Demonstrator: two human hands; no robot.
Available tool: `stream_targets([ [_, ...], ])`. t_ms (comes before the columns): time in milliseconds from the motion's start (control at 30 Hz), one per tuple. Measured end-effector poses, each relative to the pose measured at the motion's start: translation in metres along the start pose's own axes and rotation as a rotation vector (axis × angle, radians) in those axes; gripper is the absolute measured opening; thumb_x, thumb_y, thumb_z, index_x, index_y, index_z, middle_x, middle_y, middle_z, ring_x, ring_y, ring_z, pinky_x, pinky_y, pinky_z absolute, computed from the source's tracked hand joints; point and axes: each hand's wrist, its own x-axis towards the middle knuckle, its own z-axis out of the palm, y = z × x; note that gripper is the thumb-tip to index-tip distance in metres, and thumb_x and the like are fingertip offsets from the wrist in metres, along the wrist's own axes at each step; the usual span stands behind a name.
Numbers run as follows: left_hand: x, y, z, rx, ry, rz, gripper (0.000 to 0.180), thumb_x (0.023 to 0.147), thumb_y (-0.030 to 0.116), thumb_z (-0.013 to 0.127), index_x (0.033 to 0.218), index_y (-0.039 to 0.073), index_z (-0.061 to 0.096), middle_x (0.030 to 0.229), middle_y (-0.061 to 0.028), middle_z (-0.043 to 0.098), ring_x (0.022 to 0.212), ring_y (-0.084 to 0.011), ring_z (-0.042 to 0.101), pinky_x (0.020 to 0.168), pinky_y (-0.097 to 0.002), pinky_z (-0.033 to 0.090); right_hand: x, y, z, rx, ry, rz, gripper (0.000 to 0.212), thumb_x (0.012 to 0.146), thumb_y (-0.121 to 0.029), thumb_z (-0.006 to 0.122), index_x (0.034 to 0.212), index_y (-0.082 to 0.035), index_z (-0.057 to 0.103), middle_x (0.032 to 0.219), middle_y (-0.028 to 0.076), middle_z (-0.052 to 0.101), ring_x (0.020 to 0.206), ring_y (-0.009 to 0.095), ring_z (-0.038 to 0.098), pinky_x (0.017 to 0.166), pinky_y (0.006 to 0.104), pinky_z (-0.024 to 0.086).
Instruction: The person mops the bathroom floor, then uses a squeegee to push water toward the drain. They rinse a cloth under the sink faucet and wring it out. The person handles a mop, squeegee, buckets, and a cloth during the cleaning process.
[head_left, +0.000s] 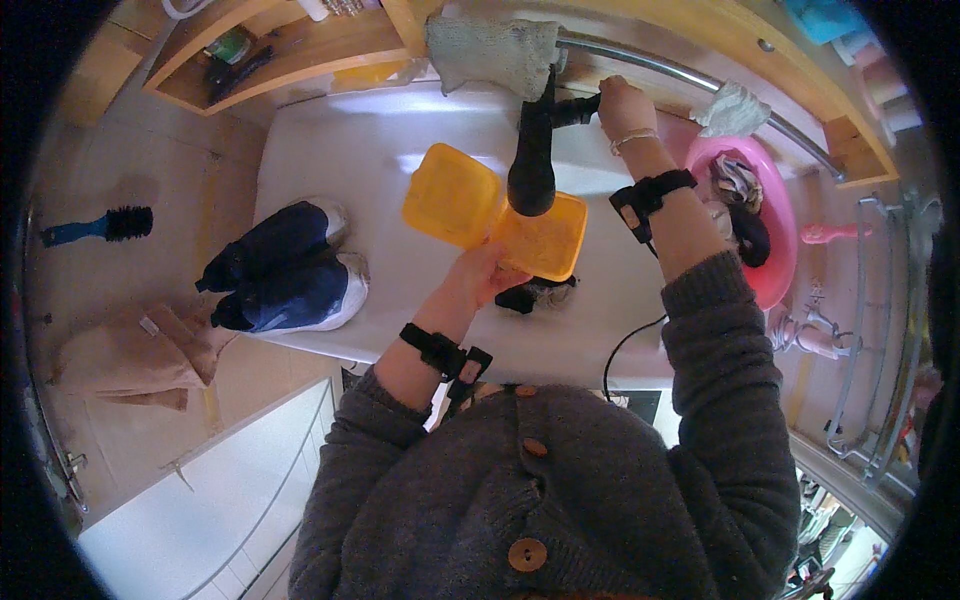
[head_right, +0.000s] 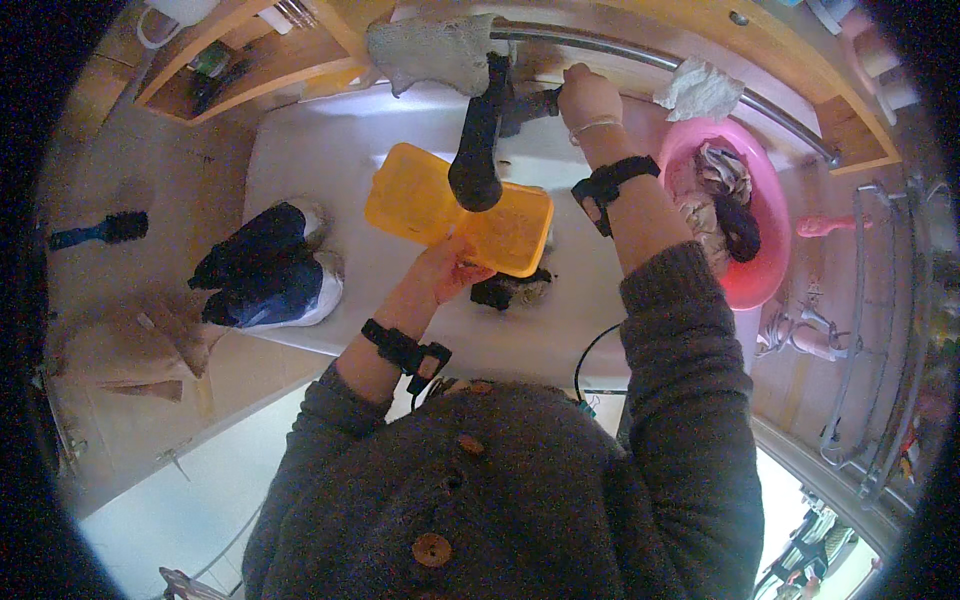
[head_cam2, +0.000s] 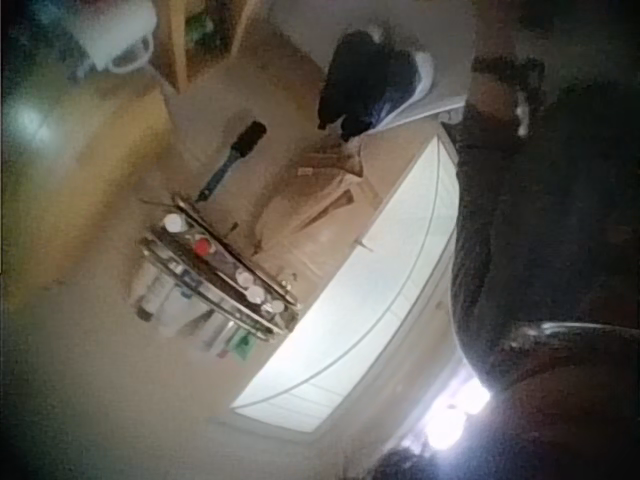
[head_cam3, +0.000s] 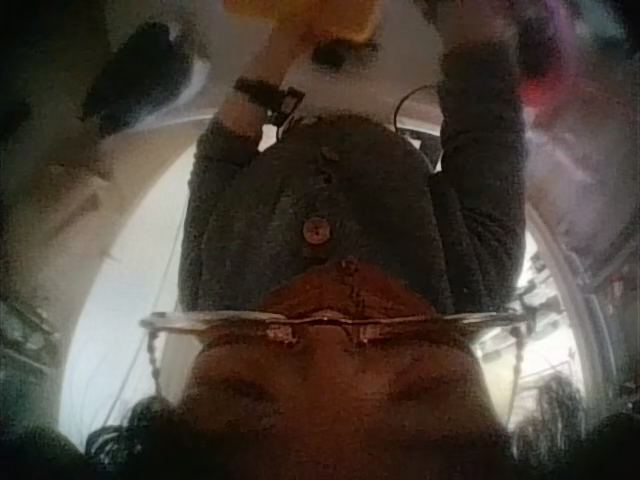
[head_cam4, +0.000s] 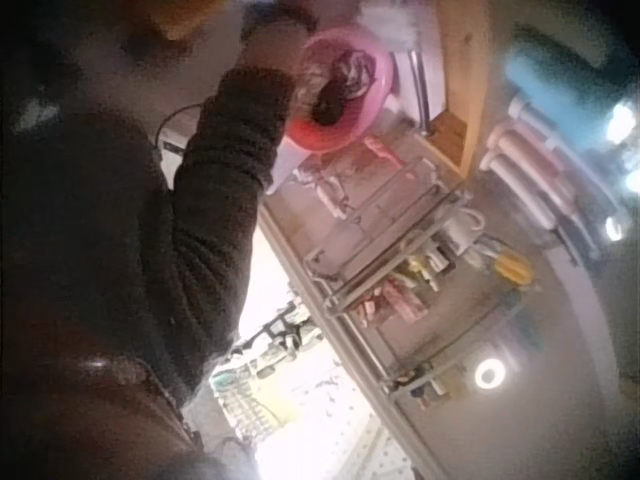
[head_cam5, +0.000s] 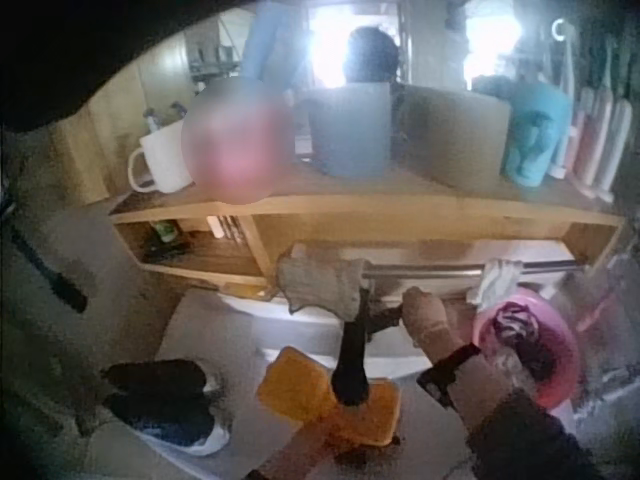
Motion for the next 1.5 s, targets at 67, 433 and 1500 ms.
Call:
stream_targets([
  [67, -0.002, -0.002, 0.001, 0.029, 0.023, -0.062, 0.034, 0.085, 0.011, 0.048, 0.118, 0.007, 0.045, 0.109, -0.0131, 0.057, 0.094, -0.03, 0.06, 0.074, -0.0416, 0.056, 0.0, -0.001, -0.002, 0.022, 0.022, 0.002, 0.024, 0.09, -0.024, 0.043, 0.086, -0.003, 0.055, 0.078, 0.02, 0.062, 0.077, 0.038, 0.061, 0.067, 0.0457, 0.049],
  [433, -0.031, 0.002, -0.005, 0.1, -0.026, -0.088, 0.044, 0.079, 0.011, 0.055, 0.121, 0.007, 0.043, 0.11, -0.0125, 0.056, 0.096, -0.0294, 0.059, 0.076, -0.0435, 0.054, 0.004, -0.001, -0.003, -0.043, -0.07, -0.046, 0.022, 0.084, -0.018, 0.045, 0.092, -0.002, 0.056, 0.086, 0.022, 0.063, 0.081, 0.037, 0.062, 0.072, 0.0456, 0.05],
  [1500, -0.025, 0.027, -0.014, 0.443, 0.035, 0.176, 0.038, 0.09, 0.029, 0.049, 0.124, 0.014, 0.044, 0.11, -0.0077, 0.058, 0.092, -0.0212, 0.062, 0.07, -0.0381, 0.056, -0.148, -0.127, 0.022, 0.117, -0.715, -0.754, 0.024, 0.083, -0.028, 0.049, 0.096, -0.011, 0.06, 0.102, 0.011, 0.061, 0.096, 0.028, 0.056, 0.088, 0.038, 0.042],
])
